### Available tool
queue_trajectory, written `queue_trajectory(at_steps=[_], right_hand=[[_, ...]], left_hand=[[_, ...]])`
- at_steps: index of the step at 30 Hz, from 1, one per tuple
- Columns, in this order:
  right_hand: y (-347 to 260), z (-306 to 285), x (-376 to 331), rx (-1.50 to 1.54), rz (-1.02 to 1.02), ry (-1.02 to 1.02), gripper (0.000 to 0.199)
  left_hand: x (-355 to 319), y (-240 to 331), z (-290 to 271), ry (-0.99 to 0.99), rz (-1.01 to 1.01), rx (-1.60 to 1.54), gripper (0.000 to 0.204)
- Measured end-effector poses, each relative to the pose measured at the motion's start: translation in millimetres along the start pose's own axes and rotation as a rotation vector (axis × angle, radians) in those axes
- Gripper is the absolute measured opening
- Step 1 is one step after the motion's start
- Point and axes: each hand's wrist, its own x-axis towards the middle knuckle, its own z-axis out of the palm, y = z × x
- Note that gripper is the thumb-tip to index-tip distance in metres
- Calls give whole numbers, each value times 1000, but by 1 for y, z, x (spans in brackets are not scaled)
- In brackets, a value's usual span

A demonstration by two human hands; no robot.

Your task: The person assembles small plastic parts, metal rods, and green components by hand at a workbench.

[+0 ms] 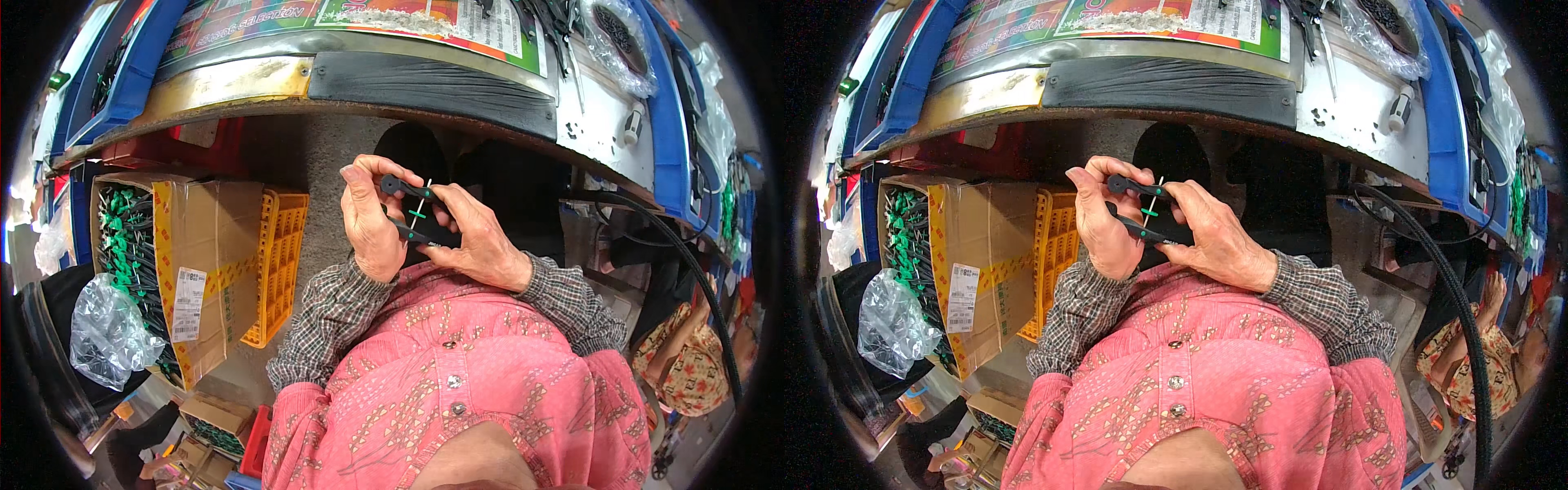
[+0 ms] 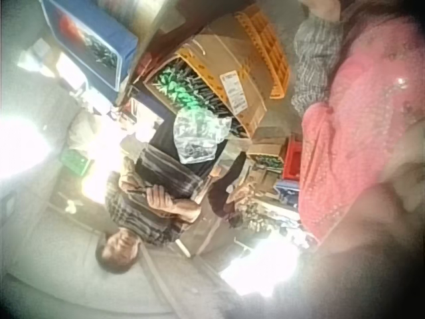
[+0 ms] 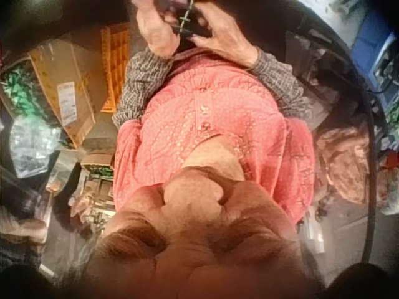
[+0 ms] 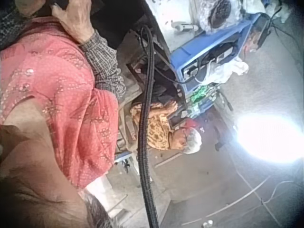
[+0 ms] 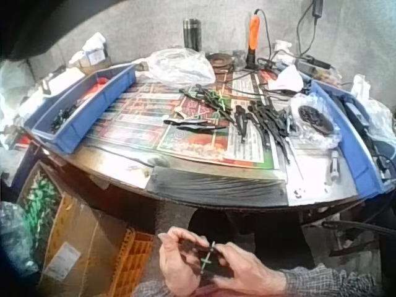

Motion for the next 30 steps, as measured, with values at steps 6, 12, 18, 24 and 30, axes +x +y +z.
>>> queue_trajectory(at_steps=[6, 12, 18, 24, 30], right_hand=[[0, 1, 0, 18, 19, -29, 50], [1, 4, 0, 27, -37, -3, 38], [2, 4, -1, 29, -27, 4, 36], [0, -3, 0, 58, 79, -2, 35], [-6, -3, 1, 94, 187, 13, 39]], left_hand=[[5, -6, -6, -52, 87, 26, 57], [9, -8, -10, -117, 138, 58, 60], [13, -6, -13, -207, 48, 34, 66], [6, 11, -9, -170, -137, -228, 82], [-16, 8, -29, -172, -38, 131, 30]])
